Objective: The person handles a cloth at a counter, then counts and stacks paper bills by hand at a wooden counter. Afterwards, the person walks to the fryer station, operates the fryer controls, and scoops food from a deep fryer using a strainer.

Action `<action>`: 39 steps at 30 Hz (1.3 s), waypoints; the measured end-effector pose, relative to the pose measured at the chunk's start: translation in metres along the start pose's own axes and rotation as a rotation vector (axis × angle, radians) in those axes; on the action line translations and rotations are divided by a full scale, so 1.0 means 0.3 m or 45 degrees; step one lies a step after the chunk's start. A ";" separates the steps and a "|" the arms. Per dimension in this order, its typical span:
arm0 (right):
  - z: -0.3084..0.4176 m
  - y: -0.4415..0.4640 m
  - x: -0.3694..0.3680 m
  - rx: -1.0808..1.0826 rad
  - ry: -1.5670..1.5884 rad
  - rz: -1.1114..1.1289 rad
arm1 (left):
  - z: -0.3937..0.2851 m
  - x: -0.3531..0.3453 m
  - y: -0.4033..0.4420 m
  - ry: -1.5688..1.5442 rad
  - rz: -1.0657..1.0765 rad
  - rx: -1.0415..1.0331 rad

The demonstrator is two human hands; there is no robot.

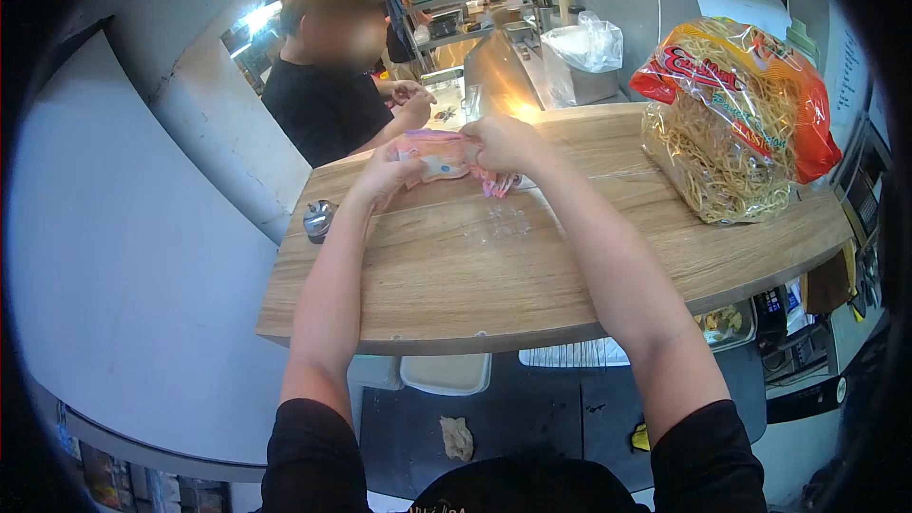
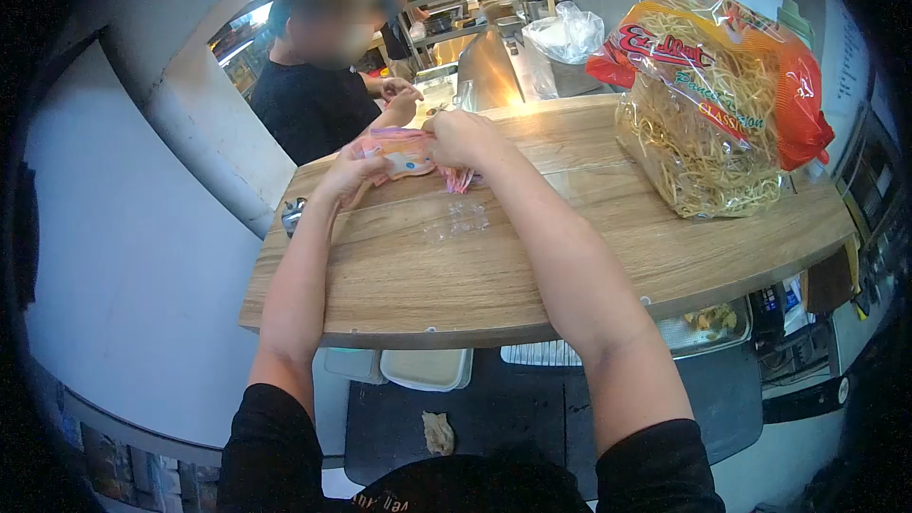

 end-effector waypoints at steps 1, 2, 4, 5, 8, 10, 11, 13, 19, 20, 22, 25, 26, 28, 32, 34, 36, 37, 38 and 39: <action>0.012 -0.008 0.003 0.002 0.000 0.001 | -0.009 -0.014 -0.005 0.000 -0.002 0.001; 0.028 -0.017 0.011 0.025 -0.053 -0.017 | -0.026 -0.035 -0.008 -0.102 -0.003 -0.071; 0.050 -0.026 0.021 0.048 -0.104 -0.033 | -0.037 -0.057 -0.005 -0.205 -0.004 -0.140; 0.051 -0.023 0.022 0.015 -0.116 -0.023 | -0.036 -0.056 0.000 -0.260 -0.018 -0.164; 0.052 -0.030 0.028 -0.010 -0.131 -0.013 | -0.046 -0.058 -0.005 -0.313 -0.034 -0.176; 0.044 -0.030 0.021 -0.003 -0.132 -0.014 | -0.037 -0.053 -0.003 -0.308 -0.035 -0.161; 0.042 -0.027 0.023 0.023 -0.162 -0.068 | -0.028 -0.042 0.005 -0.276 -0.058 -0.169; 0.040 -0.025 0.023 0.047 -0.192 -0.122 | -0.020 -0.036 0.009 -0.245 -0.080 -0.177; 0.033 -0.031 0.027 0.023 -0.246 -0.142 | 0.022 -0.011 0.031 -0.273 -0.096 -0.114; 0.035 -0.032 0.034 -0.012 -0.222 -0.116 | 0.029 -0.005 0.038 -0.316 -0.097 -0.144; 0.041 -0.029 0.041 -0.051 -0.197 -0.089 | 0.019 -0.014 0.037 -0.361 -0.095 -0.173; 0.090 -0.033 0.055 0.076 -0.437 -0.207 | -0.020 -0.034 0.009 -0.468 -0.176 -0.215; 0.077 -0.033 0.045 0.028 -0.409 -0.153 | -0.011 -0.024 0.014 -0.336 -0.171 -0.206; 0.053 -0.031 0.029 -0.031 -0.380 -0.103 | -0.014 -0.016 0.013 -0.203 -0.156 -0.196; 0.039 -0.025 0.014 -0.040 -0.383 -0.102 | -0.009 -0.017 0.014 -0.200 -0.127 -0.147; 0.032 -0.021 0.001 -0.028 -0.361 -0.091 | -0.011 -0.025 0.019 -0.217 -0.113 -0.207; 0.015 -0.001 -0.019 -0.019 -0.308 -0.051 | -0.009 -0.030 0.021 -0.204 -0.127 -0.181; 0.008 0.006 -0.023 -0.020 -0.307 -0.051 | -0.005 -0.028 0.023 -0.191 -0.144 -0.159; 0.020 0.001 0.000 0.038 -0.356 -0.205 | -0.006 -0.026 0.026 -0.192 -0.143 -0.158; 0.031 -0.010 0.021 0.097 -0.405 -0.358 | -0.021 -0.020 0.027 -0.185 -0.146 -0.220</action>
Point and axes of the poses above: each hand's wrist, its own y-axis towards the middle knuckle, its own x-axis out of the back of the hand, z = x × y, the point moved 8 cm from there along y, towards the middle knuckle, and after that the axes turned 13 degrees about z, right-handed, at the moved point
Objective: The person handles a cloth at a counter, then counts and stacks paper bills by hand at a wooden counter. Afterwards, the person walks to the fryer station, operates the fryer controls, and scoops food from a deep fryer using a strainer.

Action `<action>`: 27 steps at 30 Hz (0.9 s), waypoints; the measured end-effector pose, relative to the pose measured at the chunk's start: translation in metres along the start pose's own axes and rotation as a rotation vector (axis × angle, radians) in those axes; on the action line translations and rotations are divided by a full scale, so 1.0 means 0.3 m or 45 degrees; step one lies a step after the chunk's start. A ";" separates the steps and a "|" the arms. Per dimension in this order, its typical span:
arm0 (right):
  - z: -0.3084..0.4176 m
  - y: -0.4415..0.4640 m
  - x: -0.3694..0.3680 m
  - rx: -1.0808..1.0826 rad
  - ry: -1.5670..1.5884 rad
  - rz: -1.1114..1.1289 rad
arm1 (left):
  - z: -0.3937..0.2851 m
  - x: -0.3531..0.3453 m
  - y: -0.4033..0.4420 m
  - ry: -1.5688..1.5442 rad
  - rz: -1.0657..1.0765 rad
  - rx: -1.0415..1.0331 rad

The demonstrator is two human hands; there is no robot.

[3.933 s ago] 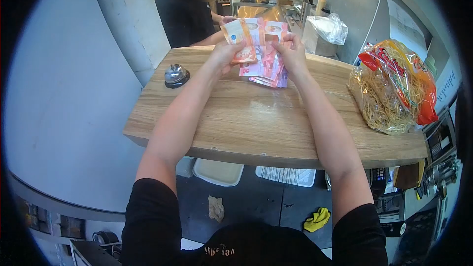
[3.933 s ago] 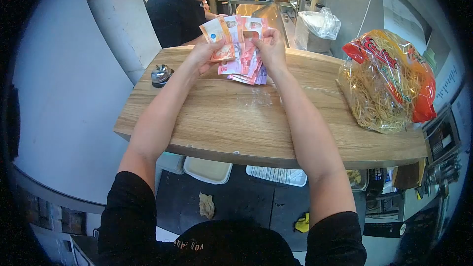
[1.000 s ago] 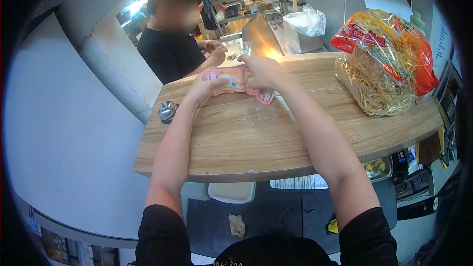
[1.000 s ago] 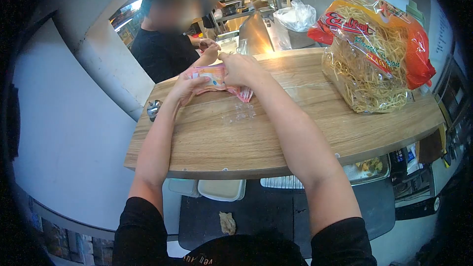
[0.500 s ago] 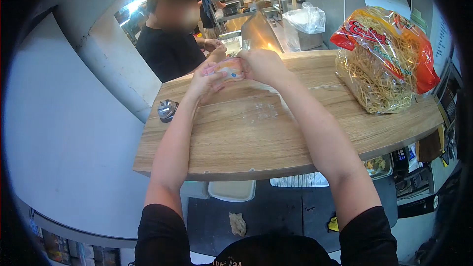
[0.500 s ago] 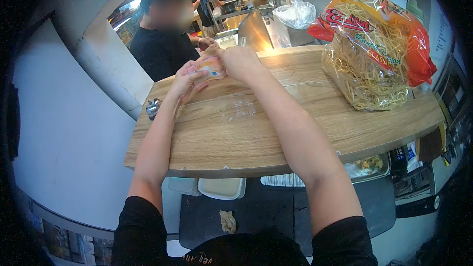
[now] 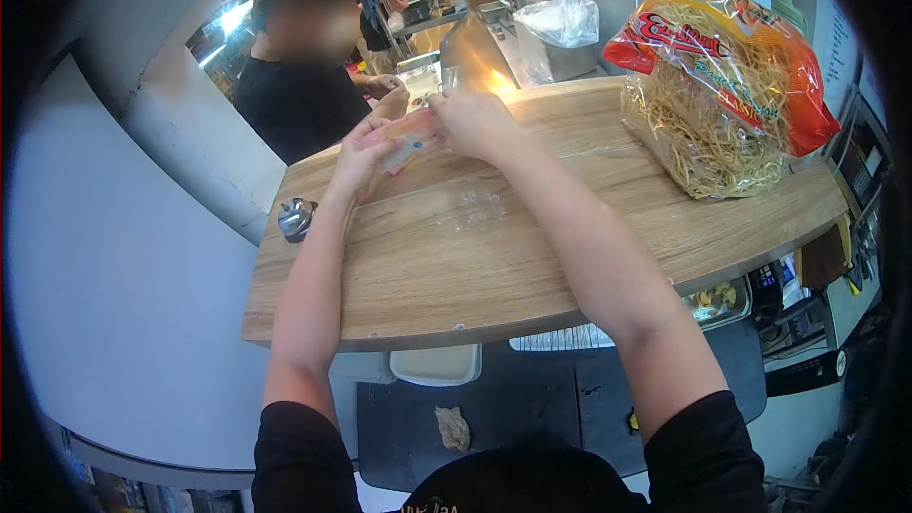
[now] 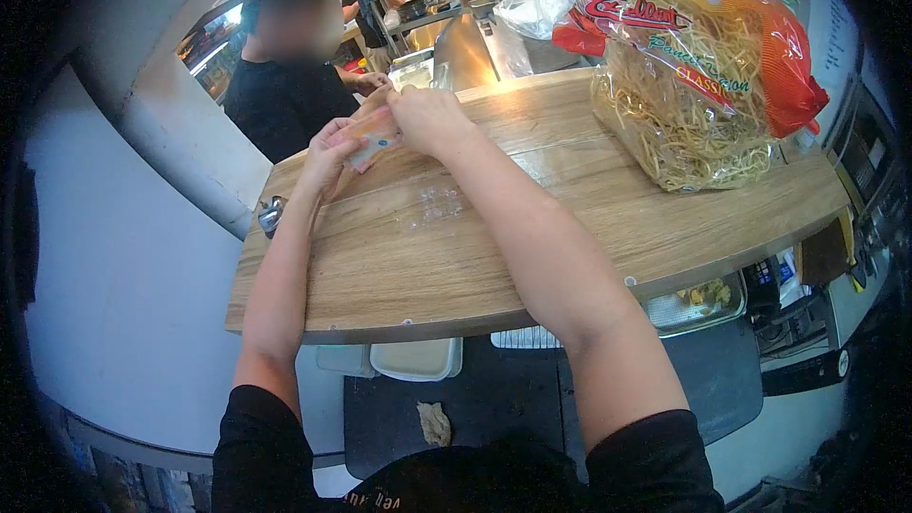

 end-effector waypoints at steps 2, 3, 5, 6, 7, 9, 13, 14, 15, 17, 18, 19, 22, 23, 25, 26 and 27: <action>-0.001 -0.012 0.016 -0.064 0.026 0.132 | -0.003 0.002 0.001 -0.001 -0.003 -0.058; -0.005 -0.019 0.005 -0.127 0.053 0.262 | 0.023 -0.006 -0.001 0.139 0.024 0.056; -0.017 -0.025 -0.010 -0.145 0.053 0.322 | 0.048 -0.023 -0.005 0.271 0.047 0.171; -0.028 -0.029 -0.023 -0.171 0.054 0.378 | 0.039 -0.026 -0.004 0.207 0.003 0.093; -0.032 -0.026 -0.019 -0.172 0.052 0.380 | 0.025 -0.021 0.004 0.148 -0.038 0.010; -0.035 -0.024 -0.020 -0.175 0.098 0.385 | 0.024 0.006 0.011 0.175 -0.035 0.003; -0.020 -0.028 -0.015 -0.191 0.110 0.350 | 0.020 -0.005 0.002 0.234 -0.010 0.002; -0.029 -0.028 -0.012 -0.232 0.129 0.376 | 0.013 -0.009 0.002 0.241 -0.017 -0.017; -0.037 -0.029 -0.015 -0.273 0.151 0.403 | 0.011 -0.013 -0.002 0.242 -0.021 -0.014; -0.043 -0.025 -0.032 -0.243 0.139 0.388 | 0.008 -0.030 -0.001 0.243 0.005 0.000; -0.042 -0.023 -0.040 -0.217 0.128 0.371 | 0.007 -0.039 -0.001 0.243 0.005 0.000; -0.040 -0.021 -0.041 -0.215 0.126 0.371 | 0.003 -0.056 -0.003 0.245 0.031 0.007; -0.037 -0.016 -0.032 -0.186 0.143 0.320 | 0.003 -0.040 -0.004 0.226 0.014 0.029; -0.044 -0.016 -0.027 -0.186 0.090 0.325 | 0.009 -0.022 -0.002 0.207 -0.026 0.049; -0.057 -0.017 -0.023 -0.180 0.037 0.332 | 0.012 -0.009 0.005 0.276 -0.050 0.020; -0.073 -0.019 -0.025 -0.211 0.062 0.349 | 0.007 0.000 0.006 0.345 -0.072 -0.008; -0.084 -0.016 -0.030 -0.243 0.086 0.367 | 0.010 0.008 0.008 0.344 -0.075 -0.008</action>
Point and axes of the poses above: each hand's wrist, its own y-axis towards the middle knuckle, its own x-axis out of the back of the hand, z = x × y, the point moved 8 cm from there along y, towards the middle knuckle, and after that the axes turned 13 degrees about z, right-handed, at the moved point
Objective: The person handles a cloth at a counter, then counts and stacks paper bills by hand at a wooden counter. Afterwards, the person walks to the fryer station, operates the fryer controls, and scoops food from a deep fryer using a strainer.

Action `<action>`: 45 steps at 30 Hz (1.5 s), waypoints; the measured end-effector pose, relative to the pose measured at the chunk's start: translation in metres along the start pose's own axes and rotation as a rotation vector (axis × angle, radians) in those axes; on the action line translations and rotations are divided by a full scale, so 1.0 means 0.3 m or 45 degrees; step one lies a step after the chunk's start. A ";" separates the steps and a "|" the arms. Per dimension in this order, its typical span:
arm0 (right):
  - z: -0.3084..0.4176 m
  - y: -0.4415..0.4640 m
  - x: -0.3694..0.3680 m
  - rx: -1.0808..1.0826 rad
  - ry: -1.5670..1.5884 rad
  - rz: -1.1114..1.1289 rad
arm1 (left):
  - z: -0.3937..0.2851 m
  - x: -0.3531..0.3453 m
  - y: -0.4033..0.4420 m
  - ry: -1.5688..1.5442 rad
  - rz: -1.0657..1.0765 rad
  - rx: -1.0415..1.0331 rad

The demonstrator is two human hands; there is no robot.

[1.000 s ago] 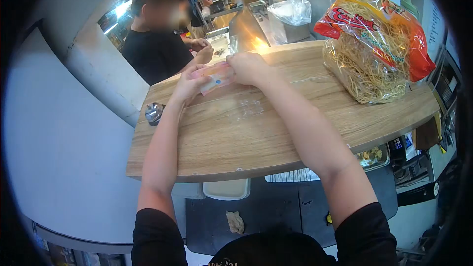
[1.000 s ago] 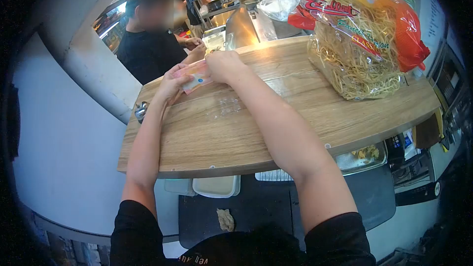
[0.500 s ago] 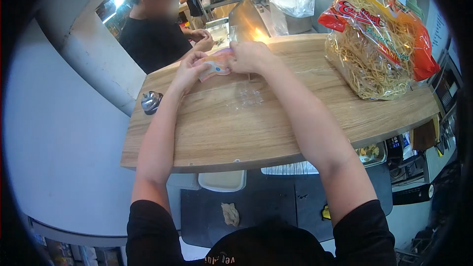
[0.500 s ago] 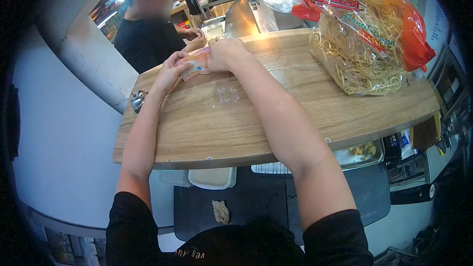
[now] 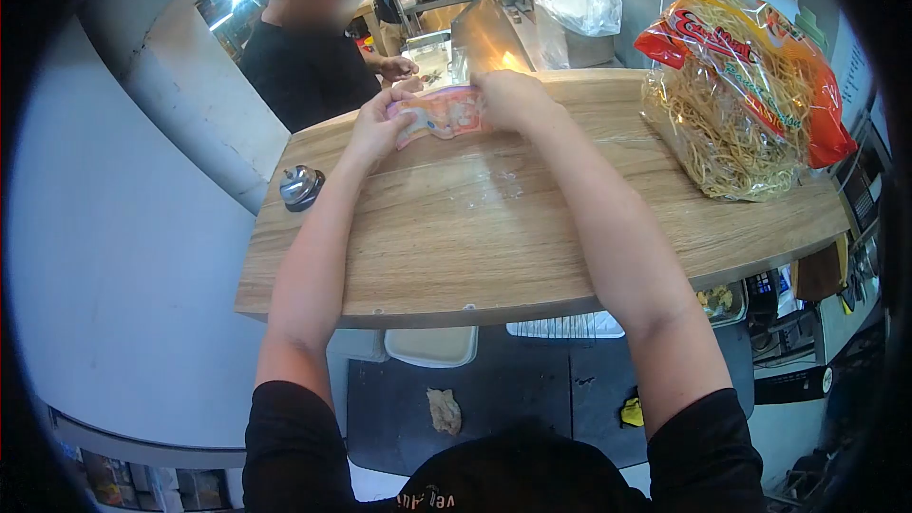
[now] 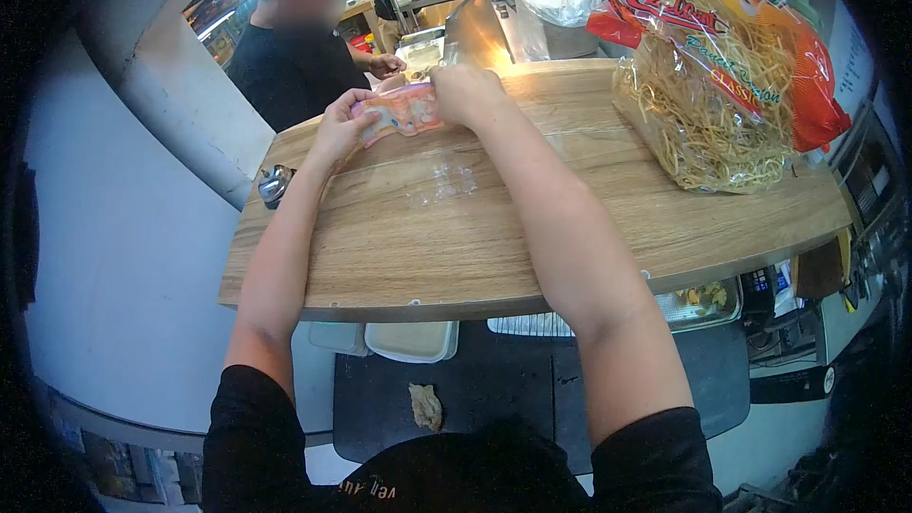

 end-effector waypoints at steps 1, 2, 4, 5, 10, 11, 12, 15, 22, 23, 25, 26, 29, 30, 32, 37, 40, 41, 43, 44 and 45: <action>0.002 0.008 0.004 0.002 -0.002 0.002 | -0.010 0.020 -0.001 0.089 -0.072 -0.036; 0.003 0.012 0.027 0.011 0.008 -0.084 | -0.021 0.037 -0.003 0.176 -0.143 -0.073; 0.011 0.004 0.045 0.020 0.017 -0.165 | -0.035 0.051 -0.003 0.062 -0.150 -0.117; 0.023 -0.008 0.058 0.043 0.012 -0.232 | -0.049 0.059 -0.010 -0.049 -0.160 -0.162; -0.013 0.021 -0.042 0.012 0.044 -0.065 | 0.024 -0.017 0.025 0.301 0.057 -0.136; -0.010 0.007 -0.024 0.035 0.052 -0.146 | 0.023 -0.010 0.025 0.299 0.057 -0.136; -0.008 -0.006 -0.008 0.056 0.059 -0.225 | 0.013 0.007 0.025 0.360 0.027 -0.165; -0.034 0.046 -0.044 0.089 0.077 -0.192 | -0.026 0.000 0.000 0.263 -0.004 -0.115; -0.034 0.044 -0.029 0.085 0.039 -0.063 | 0.027 0.027 -0.010 0.033 -0.018 0.112; -0.045 0.047 -0.029 0.076 0.244 -0.041 | 0.039 0.035 -0.003 0.033 -0.015 0.111; -0.050 0.035 -0.015 0.066 0.448 -0.020 | 0.048 0.058 -0.002 0.005 -0.034 0.141; -0.059 0.025 -0.032 0.029 0.774 0.121 | 0.036 0.060 -0.011 0.004 -0.033 0.141; -0.049 0.009 -0.059 -0.018 0.937 0.264 | 0.046 0.048 -0.031 -0.207 0.062 0.235; -0.043 0.010 -0.058 -0.025 0.775 0.264 | 0.058 0.058 -0.029 -0.074 0.059 0.252; -0.054 0.055 -0.100 -0.010 0.700 0.196 | 0.066 0.076 -0.023 0.060 0.063 0.269; -0.070 0.097 -0.146 -0.053 0.735 0.187 | 0.012 0.076 -0.014 0.801 0.031 0.152; -0.066 0.090 -0.132 -0.044 0.685 0.160 | 0.044 0.085 -0.006 0.503 0.048 0.192; -0.069 0.089 -0.132 -0.049 0.688 0.160 | 0.035 0.076 -0.012 0.503 0.054 0.193; -0.064 0.090 -0.129 -0.042 0.679 0.184 | 0.016 0.062 -0.029 0.249 0.059 0.158; -0.062 0.086 -0.128 -0.046 0.682 0.183 | 0.016 0.060 -0.026 0.250 0.063 0.158; -0.061 0.081 -0.124 -0.049 0.681 0.160 | 0.018 0.057 -0.023 0.252 0.093 0.175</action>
Point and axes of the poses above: each hand's wrist, its own y-axis towards the middle knuckle, its own x-axis out of the back of the hand, z = x × y, the point moved 8 cm from there along y, towards the middle knuckle, and after that the axes turned 13 degrees about z, right-handed, at the moved point
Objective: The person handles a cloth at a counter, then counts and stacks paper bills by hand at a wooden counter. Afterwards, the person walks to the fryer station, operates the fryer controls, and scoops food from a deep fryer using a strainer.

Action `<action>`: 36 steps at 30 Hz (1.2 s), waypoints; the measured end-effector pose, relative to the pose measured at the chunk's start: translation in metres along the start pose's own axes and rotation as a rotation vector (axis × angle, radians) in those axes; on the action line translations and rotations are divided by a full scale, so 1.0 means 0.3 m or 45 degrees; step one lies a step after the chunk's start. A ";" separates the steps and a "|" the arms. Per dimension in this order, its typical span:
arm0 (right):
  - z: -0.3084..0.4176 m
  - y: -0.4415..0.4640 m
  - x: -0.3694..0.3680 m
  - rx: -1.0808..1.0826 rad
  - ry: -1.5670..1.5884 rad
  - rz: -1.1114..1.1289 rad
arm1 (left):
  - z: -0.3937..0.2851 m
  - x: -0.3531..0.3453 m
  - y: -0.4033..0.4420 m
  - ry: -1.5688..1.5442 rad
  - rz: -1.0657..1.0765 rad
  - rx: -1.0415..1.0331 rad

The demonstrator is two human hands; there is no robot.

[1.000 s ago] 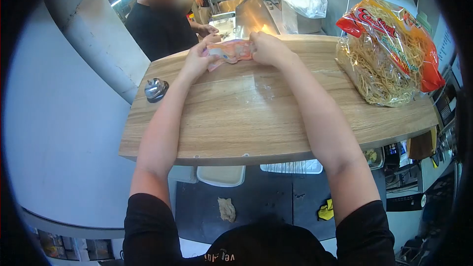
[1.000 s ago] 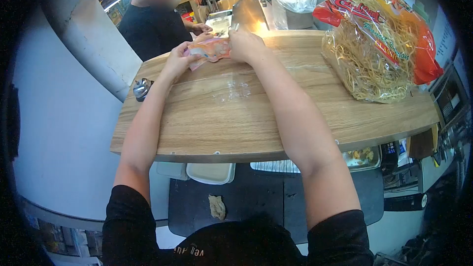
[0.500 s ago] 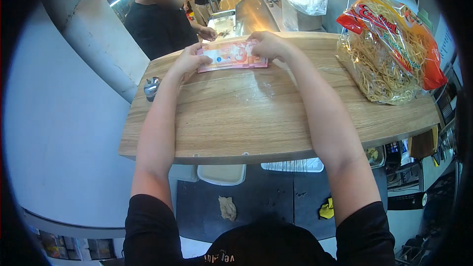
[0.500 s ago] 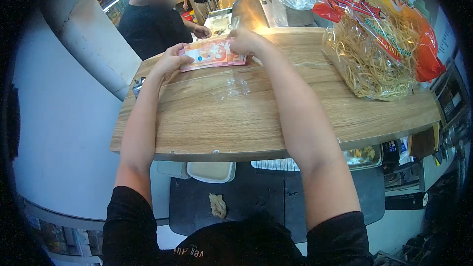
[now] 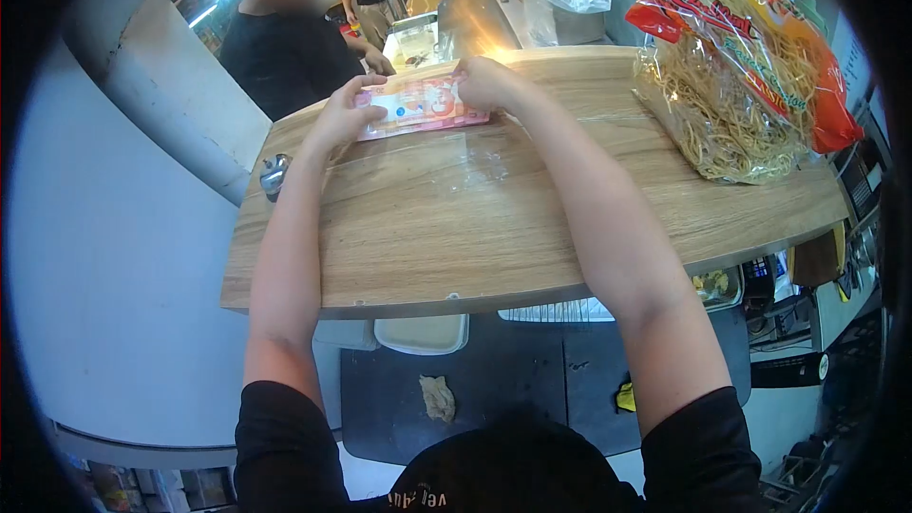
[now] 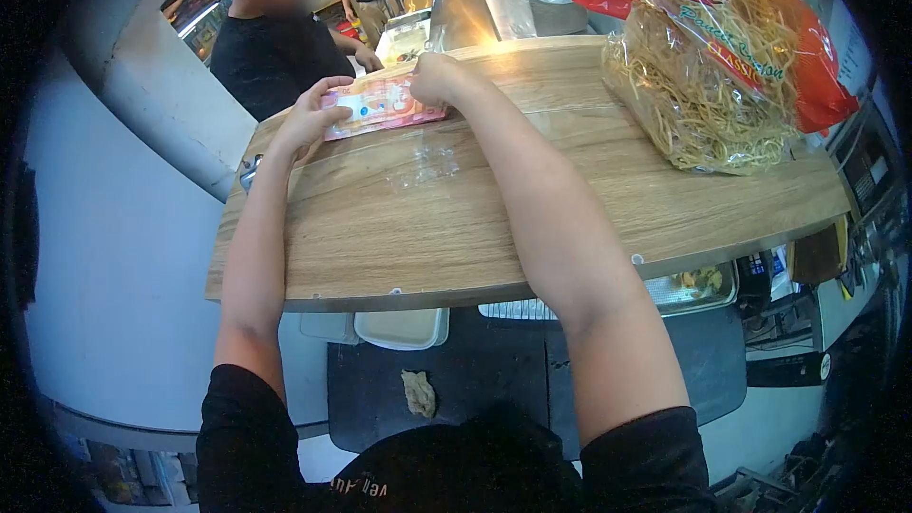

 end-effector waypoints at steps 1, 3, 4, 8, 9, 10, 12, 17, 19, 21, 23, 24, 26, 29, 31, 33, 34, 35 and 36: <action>-0.004 0.001 0.000 0.002 -0.001 -0.022 | 0.011 0.000 0.006 0.003 0.032 0.015; 0.011 0.012 -0.011 0.052 -0.060 -0.033 | 0.023 0.017 0.018 0.060 0.040 0.011; 0.023 0.021 -0.021 0.109 -0.124 -0.039 | 0.034 0.023 0.017 0.115 0.040 0.010; 0.062 0.014 -0.097 0.166 0.089 0.013 | 0.041 0.072 -0.037 0.334 0.027 0.151; 0.075 -0.005 -0.105 0.078 0.117 0.111 | 0.036 0.078 -0.059 0.332 -0.009 0.173; 0.084 -0.021 -0.109 -0.009 0.137 0.198 | 0.028 0.082 -0.067 0.398 -0.007 0.207; 0.090 -0.010 -0.097 0.070 -0.054 0.022 | 0.068 0.105 -0.057 0.364 -0.032 0.173; 0.276 -0.097 -0.144 0.583 -0.692 -0.345 | 0.044 0.106 -0.044 0.637 -0.012 0.132; 0.345 -0.121 -0.227 0.828 -0.890 -0.292 | 0.039 0.106 -0.041 0.703 -0.014 0.029; 0.331 -0.093 -0.266 0.765 -0.850 -0.127 | 0.035 0.108 -0.041 0.731 -0.032 0.029; 0.333 -0.091 -0.286 0.674 -0.806 0.026 | 0.050 0.100 -0.043 0.684 0.020 0.171; 0.316 -0.092 -0.291 0.583 -0.760 0.139 | 0.043 0.104 -0.049 0.682 0.019 0.169; 0.296 -0.090 -0.304 0.484 -0.714 0.253 | -0.007 0.123 -0.074 0.943 -0.122 0.070; 0.281 -0.069 -0.309 0.464 -0.733 0.258 | -0.138 0.240 -0.192 1.045 -0.437 0.125; 0.281 -0.069 -0.315 0.506 -0.746 0.239 | -0.148 0.350 -0.329 0.992 -0.533 0.198; 0.281 -0.069 -0.317 0.522 -0.764 0.227 | -0.016 0.436 -0.438 0.865 -0.458 0.477; 0.289 -0.075 -0.316 0.549 -0.781 0.225 | 0.043 0.435 -0.464 0.794 -0.335 0.695; 0.289 -0.078 -0.311 0.544 -0.782 0.225 | 0.047 0.435 -0.456 0.793 -0.331 0.692; 0.289 -0.081 -0.310 0.533 -0.780 0.226 | 0.092 0.415 -0.455 0.604 -0.203 0.784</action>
Point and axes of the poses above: each hand's wrist, its own y-axis towards the middle knuckle, its own x-axis out of the back of the hand, z = x × y, the point moved 8 cm from there along y, towards the middle knuckle, and after that the axes turned 13 degrees about z, right-handed, at the moved point
